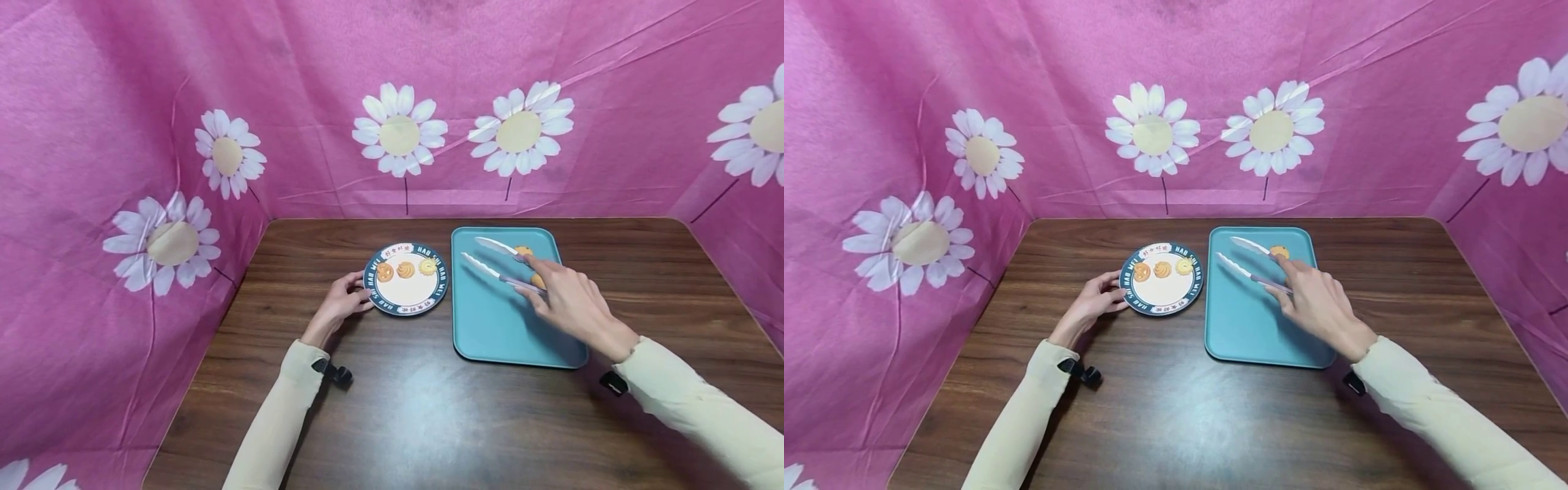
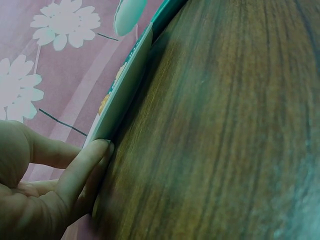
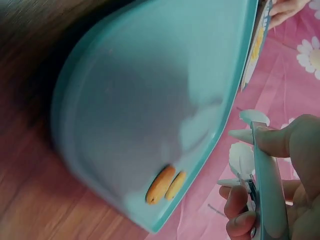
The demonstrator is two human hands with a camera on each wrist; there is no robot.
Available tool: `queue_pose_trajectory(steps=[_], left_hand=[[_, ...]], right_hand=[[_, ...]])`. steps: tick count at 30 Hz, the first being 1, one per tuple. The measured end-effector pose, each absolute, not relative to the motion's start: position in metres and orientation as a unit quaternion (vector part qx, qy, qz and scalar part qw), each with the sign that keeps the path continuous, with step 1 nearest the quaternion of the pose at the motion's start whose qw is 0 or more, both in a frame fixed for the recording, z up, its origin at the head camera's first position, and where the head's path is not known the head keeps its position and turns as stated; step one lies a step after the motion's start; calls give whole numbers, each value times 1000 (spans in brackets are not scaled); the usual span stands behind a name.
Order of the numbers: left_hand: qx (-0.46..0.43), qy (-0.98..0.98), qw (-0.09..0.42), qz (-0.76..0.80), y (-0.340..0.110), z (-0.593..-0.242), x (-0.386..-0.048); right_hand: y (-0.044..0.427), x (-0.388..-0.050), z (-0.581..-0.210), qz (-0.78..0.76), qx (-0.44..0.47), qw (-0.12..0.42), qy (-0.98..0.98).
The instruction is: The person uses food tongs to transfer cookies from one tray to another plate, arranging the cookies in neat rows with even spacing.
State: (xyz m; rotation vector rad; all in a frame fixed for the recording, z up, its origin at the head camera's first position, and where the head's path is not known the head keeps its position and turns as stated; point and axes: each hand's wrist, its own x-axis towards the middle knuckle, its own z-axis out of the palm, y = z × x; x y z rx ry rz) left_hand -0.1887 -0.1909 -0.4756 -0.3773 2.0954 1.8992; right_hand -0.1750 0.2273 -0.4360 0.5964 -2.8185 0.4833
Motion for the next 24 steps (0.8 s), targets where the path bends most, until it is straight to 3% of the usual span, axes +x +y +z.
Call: queue_pose_trajectory(steps=[24], left_hand=[[-126,734,139,653,-191,-477,-189]], right_hand=[[266,-182,-441,150,161,98,-971]])
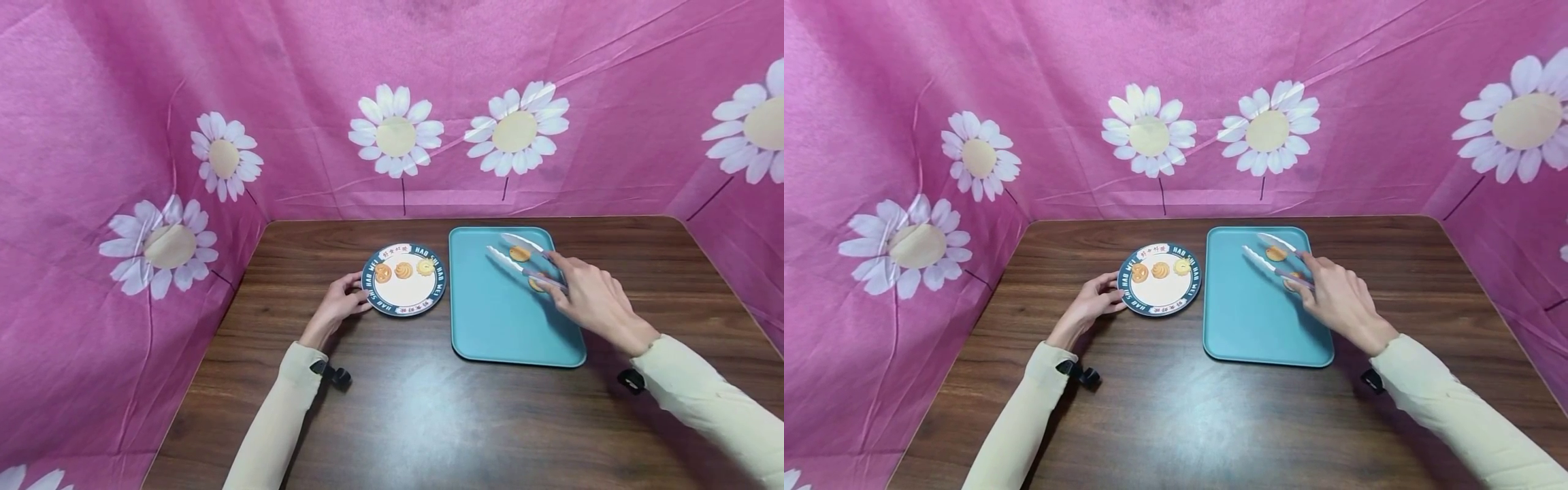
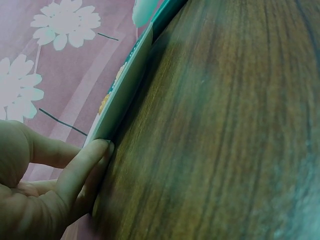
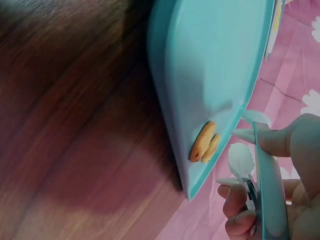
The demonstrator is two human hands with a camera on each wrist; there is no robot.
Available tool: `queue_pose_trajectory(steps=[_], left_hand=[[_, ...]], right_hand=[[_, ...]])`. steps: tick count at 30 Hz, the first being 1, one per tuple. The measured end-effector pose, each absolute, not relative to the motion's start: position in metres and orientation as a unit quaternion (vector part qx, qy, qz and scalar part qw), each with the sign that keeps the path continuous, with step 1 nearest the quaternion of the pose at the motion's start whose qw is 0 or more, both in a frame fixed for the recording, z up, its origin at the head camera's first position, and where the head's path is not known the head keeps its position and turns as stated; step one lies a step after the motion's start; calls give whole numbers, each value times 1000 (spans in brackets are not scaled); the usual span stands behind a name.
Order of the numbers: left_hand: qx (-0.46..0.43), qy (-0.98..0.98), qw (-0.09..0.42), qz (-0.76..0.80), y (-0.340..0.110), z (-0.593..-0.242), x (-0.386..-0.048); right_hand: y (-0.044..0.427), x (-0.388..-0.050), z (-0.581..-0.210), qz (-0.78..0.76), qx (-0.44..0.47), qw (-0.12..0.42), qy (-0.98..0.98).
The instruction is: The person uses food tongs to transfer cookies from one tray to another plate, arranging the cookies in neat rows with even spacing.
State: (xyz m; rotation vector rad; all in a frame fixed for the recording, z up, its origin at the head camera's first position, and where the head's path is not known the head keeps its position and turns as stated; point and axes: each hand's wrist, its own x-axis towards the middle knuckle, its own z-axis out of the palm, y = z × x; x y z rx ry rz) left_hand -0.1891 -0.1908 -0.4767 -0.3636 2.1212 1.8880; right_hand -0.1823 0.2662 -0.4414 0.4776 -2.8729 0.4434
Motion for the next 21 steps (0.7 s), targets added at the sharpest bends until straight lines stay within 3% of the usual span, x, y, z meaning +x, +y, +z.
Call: queue_pose_trajectory(steps=[21], left_hand=[[-131,726,139,661,-190,-476,-189]], right_hand=[[286,-184,-446,142,132,74,-978]])
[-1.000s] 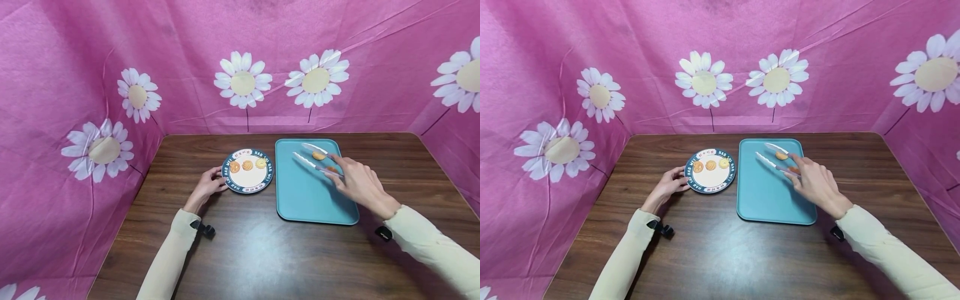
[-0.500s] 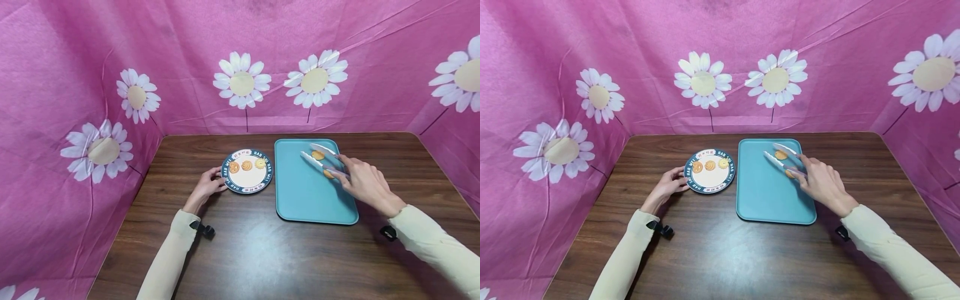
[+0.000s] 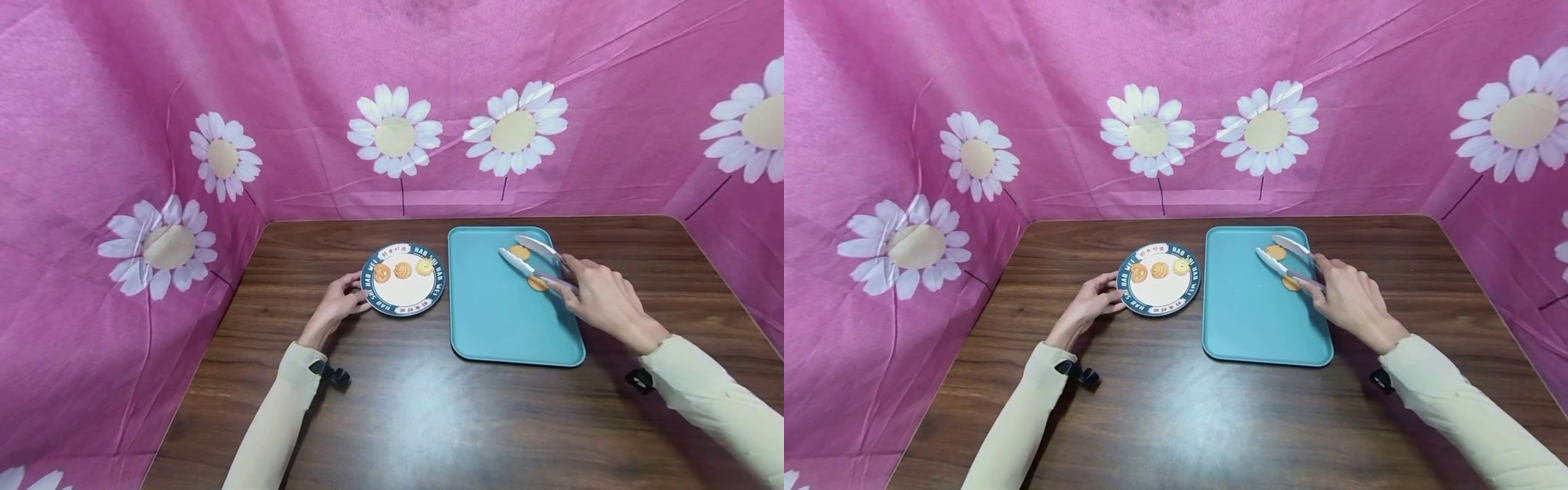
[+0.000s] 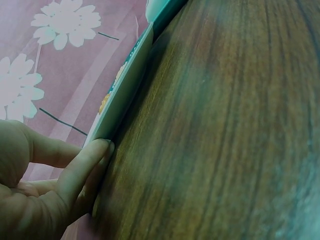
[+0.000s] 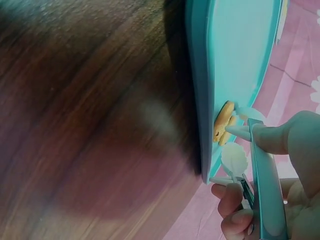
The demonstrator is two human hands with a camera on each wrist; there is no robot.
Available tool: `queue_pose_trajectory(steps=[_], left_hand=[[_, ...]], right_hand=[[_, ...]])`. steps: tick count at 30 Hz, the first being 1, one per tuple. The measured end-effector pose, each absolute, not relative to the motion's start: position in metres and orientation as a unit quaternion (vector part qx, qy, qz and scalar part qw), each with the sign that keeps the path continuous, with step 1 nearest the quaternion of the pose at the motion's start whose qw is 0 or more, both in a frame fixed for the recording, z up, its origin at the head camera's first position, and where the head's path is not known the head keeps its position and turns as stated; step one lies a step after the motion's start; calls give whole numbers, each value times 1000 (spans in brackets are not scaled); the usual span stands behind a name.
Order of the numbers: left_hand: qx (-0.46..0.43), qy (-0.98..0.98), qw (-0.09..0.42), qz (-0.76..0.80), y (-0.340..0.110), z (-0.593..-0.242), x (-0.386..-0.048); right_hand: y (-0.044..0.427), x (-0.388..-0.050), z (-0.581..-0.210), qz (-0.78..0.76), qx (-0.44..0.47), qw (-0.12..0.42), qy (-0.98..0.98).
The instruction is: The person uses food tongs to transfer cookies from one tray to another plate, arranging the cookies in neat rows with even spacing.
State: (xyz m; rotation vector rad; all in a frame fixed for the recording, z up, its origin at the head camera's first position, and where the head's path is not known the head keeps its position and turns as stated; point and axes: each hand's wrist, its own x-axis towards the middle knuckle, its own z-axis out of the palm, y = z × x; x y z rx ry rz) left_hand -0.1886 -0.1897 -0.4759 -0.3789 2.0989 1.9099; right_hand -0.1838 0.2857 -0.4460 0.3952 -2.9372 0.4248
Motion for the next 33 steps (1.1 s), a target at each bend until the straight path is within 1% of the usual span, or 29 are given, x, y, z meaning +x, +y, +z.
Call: queue_pose_trajectory(steps=[10,33], left_hand=[[-135,729,141,656,-191,-477,-189],[-137,730,139,655,-191,-477,-189]], right_hand=[[289,-182,-445,140,128,60,-980],[293,-171,-447,140,134,63,-979]])
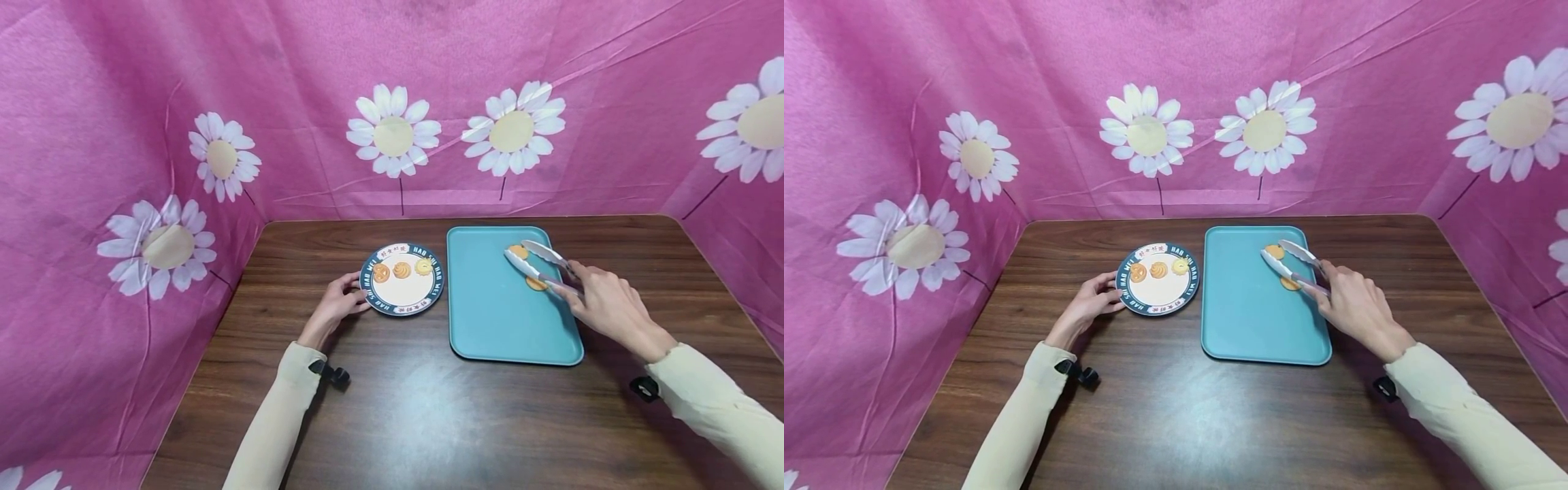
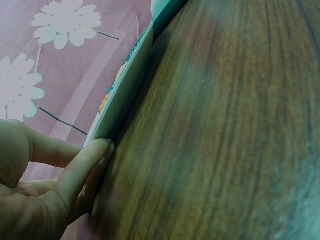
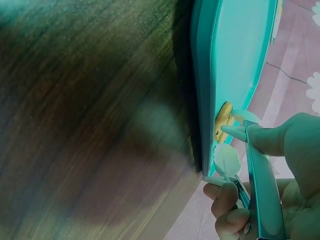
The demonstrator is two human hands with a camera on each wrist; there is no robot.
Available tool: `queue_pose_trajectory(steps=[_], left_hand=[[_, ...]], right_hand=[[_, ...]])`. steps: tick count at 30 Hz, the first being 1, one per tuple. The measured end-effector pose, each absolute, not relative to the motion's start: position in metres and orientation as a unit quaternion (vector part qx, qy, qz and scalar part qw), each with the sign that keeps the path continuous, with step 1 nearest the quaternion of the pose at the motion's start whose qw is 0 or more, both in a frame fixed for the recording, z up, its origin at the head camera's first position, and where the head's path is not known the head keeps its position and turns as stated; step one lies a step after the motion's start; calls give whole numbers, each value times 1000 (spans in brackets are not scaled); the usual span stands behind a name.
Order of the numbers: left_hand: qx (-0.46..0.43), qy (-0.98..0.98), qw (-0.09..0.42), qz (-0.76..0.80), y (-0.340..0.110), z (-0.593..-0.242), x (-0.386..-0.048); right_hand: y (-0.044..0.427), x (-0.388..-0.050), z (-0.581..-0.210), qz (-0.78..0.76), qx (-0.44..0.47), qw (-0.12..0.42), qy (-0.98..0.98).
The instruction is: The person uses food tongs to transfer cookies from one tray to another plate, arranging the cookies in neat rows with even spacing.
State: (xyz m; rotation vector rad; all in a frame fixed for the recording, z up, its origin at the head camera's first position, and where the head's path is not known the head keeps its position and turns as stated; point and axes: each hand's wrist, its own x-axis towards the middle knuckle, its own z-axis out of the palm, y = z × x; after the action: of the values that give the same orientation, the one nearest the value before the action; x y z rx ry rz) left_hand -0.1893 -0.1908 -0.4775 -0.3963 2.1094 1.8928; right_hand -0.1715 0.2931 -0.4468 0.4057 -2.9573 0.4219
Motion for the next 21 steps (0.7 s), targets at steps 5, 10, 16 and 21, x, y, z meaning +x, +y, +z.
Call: queue_pose_trajectory(steps=[5,10,16,21], left_hand=[[-133,732,139,654,-191,-478,-190],[-128,735,138,651,-190,-477,-189],[-129,732,135,655,-189,-477,-189],[-131,735,137,651,-190,-476,-189]], right_hand=[[293,-170,-448,141,139,74,-978],[294,-169,-448,140,141,76,-977],[293,-168,-447,138,141,75,-977],[293,-168,-448,141,142,78,-977]])
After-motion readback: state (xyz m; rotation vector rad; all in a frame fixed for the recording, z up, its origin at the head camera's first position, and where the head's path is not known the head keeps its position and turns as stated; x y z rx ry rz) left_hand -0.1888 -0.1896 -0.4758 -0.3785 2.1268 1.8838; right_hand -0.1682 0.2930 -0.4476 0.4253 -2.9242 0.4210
